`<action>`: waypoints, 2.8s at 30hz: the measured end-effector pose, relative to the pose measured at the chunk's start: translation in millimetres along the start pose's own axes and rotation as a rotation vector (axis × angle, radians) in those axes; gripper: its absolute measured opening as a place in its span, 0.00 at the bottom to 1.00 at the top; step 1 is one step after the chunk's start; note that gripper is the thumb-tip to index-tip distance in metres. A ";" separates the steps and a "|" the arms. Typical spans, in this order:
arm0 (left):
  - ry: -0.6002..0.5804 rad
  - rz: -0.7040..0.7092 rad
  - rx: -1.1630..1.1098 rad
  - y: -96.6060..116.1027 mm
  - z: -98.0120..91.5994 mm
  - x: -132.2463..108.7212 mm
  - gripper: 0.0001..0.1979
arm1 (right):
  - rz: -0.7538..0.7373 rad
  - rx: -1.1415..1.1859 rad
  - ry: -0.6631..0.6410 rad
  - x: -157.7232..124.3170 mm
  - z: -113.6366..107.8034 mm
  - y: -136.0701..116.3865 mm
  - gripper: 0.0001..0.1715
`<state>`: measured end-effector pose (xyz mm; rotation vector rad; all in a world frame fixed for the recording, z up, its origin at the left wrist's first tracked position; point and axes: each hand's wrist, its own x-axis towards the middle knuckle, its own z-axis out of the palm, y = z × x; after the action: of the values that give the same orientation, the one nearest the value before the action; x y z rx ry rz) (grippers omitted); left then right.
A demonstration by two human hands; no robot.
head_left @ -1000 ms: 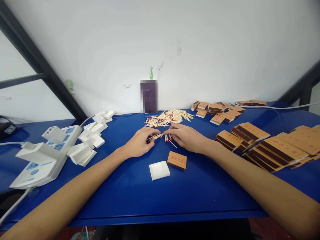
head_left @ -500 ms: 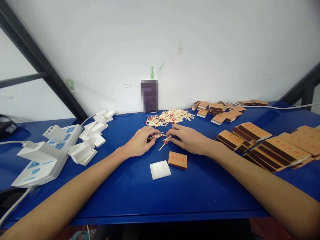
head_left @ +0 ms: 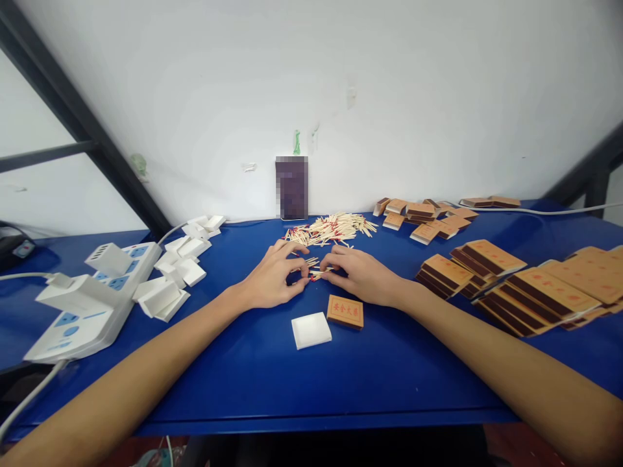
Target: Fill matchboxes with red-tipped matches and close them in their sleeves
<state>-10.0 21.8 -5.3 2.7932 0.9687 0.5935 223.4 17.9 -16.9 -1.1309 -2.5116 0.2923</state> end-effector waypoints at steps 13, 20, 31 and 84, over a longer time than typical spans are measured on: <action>0.056 -0.019 -0.089 6.3 -21.3 -13.7 0.06 | -0.055 0.127 0.038 -0.3 3.2 -5.1 0.12; 0.154 -0.074 -0.058 11.9 -18.9 -13.4 0.05 | -0.004 0.099 0.061 -0.6 -2.6 -0.1 0.11; 0.291 -0.182 -0.457 15.1 -4.2 -13.6 0.06 | 0.111 0.107 0.080 11.3 -0.3 -3.6 0.08; -0.027 0.034 -0.112 12.2 -16.6 -16.9 0.12 | -0.021 0.385 -0.222 -10.0 -33.9 -24.3 0.19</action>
<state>-21.8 1.6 7.4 2.7163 0.8569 0.5937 227.0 -4.4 19.5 -0.9588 -2.4969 0.8952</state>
